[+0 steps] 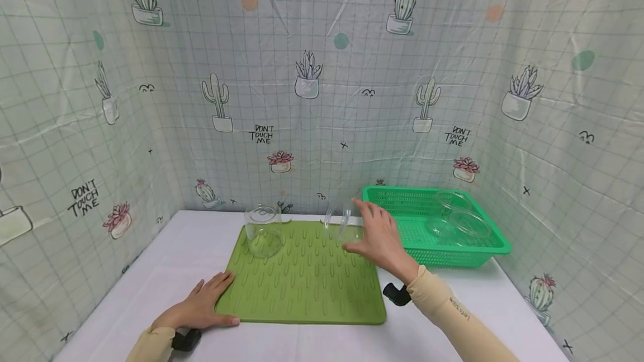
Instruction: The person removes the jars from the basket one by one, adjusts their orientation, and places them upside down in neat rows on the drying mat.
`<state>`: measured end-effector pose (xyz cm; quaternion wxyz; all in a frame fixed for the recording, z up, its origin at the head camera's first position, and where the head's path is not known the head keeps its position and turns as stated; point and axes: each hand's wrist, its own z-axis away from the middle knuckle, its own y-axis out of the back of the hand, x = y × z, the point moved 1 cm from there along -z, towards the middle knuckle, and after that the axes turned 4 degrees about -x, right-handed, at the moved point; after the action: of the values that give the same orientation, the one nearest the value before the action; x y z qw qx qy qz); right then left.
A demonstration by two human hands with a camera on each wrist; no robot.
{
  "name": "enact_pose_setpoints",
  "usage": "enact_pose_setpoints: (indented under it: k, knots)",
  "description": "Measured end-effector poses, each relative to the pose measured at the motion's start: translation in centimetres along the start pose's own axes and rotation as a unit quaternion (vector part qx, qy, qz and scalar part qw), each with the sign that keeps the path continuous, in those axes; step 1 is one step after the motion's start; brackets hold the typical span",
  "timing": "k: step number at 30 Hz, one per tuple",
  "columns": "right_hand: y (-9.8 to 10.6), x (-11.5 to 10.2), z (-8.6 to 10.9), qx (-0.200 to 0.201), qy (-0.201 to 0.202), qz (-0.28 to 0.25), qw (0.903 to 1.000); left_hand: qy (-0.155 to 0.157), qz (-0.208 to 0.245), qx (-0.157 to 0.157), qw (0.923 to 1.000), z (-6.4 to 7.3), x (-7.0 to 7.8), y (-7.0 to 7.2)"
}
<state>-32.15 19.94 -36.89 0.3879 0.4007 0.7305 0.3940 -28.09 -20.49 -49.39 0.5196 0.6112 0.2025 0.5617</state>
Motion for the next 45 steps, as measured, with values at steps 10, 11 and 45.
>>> enact_pose_setpoints:
  k: [10,11,45]
  knots:
    - [-0.7,-1.8,1.1,-0.002,0.049,0.040,0.9980,-0.017,0.052,-0.026,0.9982,-0.5,-0.4,1.3]
    - [-0.6,-1.9,1.1,0.000,0.051,0.041,0.9979,-0.018,0.068,-0.021,0.9973,-0.6,-0.5,1.6]
    - [-1.2,-4.8,1.8,0.022,0.127,0.093,0.9872,-0.181,0.273,0.074,0.9420,-7.3,15.5,3.8]
